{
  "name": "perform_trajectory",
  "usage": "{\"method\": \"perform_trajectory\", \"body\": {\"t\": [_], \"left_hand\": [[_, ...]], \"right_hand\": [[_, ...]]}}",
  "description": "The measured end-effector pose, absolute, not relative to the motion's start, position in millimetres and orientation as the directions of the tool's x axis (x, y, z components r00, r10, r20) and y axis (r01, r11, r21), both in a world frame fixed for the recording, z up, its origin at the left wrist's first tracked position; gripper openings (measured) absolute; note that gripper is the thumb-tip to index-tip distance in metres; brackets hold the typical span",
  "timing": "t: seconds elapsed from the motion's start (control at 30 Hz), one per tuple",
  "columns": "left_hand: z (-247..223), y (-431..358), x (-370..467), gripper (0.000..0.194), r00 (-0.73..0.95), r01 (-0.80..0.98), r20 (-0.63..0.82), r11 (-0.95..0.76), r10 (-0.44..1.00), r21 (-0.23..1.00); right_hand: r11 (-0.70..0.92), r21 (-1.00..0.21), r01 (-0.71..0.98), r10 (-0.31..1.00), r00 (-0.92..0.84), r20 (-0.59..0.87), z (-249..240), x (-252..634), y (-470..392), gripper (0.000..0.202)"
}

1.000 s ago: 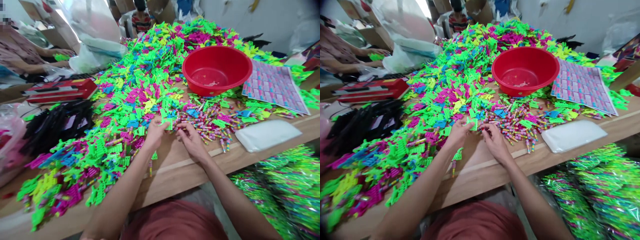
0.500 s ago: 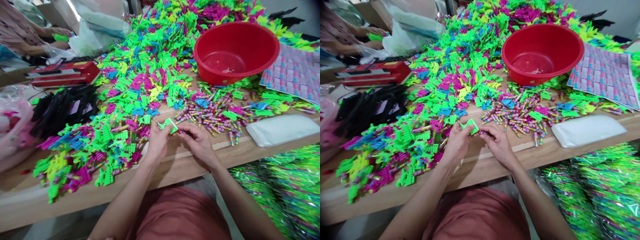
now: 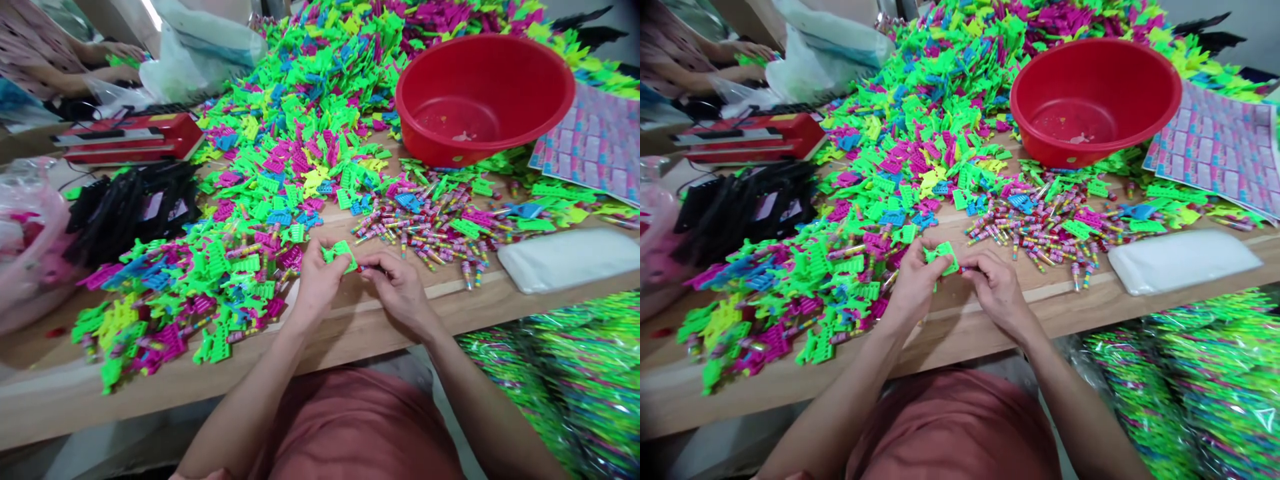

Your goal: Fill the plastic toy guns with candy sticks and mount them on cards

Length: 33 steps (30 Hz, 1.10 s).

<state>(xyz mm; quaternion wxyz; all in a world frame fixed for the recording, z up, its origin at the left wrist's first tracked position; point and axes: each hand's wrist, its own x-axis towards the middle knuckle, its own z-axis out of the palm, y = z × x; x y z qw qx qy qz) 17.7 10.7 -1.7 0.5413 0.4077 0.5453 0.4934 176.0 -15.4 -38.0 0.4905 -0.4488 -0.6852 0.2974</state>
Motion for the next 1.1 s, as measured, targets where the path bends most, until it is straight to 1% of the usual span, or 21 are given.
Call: {"method": "perform_trajectory", "body": {"t": [0.1, 0.2, 0.33, 0.43, 0.57, 0.63, 0.77, 0.83, 0.9, 1.0, 1.1], "left_hand": [[-1, 10, 16, 0.032, -0.082, -0.088, -0.215, 0.208, 0.973, 0.974], [-3, 9, 14, 0.033, -0.051, -0.068, -0.219, 0.215, 0.974, 0.974], [-10, 6, 13, 0.032, -0.056, 0.006, -0.173, 0.174, 0.983, 0.985], [-14, 4, 11, 0.032, -0.059, 0.017, -0.161, 0.162, 0.985, 0.987], [-16, 2, 9, 0.031, -0.041, -0.018, -0.148, 0.148, 0.988, 0.989], [-15, 2, 8, 0.031, -0.031, -0.05, -0.166, 0.165, 0.986, 0.985], [-13, 1, 8, 0.034, 0.025, -0.148, -0.271, 0.272, 0.962, 0.951], [-13, -1, 8, 0.036, 0.054, -0.192, -0.314, 0.318, 0.948, 0.928], [-13, -3, 7, 0.036, 0.052, -0.209, -0.314, 0.318, 0.948, 0.925], [-13, -6, 3, 0.035, 0.056, -0.219, -0.272, 0.278, 0.961, 0.936], [-13, -8, -1, 0.033, 0.114, -0.226, -0.231, 0.252, 0.966, 0.941]], "right_hand": [[0.38, -0.879, 0.29, 0.925, -0.118, 0.361, -38, 174, -18, 0.023], [0.409, -0.87, 0.276, 0.912, -0.164, 0.377, -36, 174, -20, 0.029], [0.436, -0.855, 0.281, 0.899, -0.169, 0.403, -35, 174, -22, 0.024], [0.423, -0.858, 0.29, 0.906, -0.151, 0.396, -36, 172, -24, 0.024], [0.443, -0.843, 0.304, 0.897, -0.153, 0.415, -35, 168, -28, 0.025], [0.472, -0.826, 0.309, 0.882, -0.165, 0.442, -35, 166, -30, 0.026], [0.541, -0.767, 0.344, 0.84, -0.18, 0.512, -37, 162, -32, 0.028], [0.555, -0.747, 0.365, 0.83, -0.19, 0.524, -37, 163, -31, 0.029], [0.538, -0.758, 0.369, 0.843, -0.217, 0.492, -37, 165, -29, 0.028], [0.459, -0.82, 0.341, 0.886, -0.243, 0.395, -35, 172, -27, 0.027], [0.416, -0.855, 0.31, 0.901, -0.266, 0.342, -32, 176, -26, 0.042]]}}
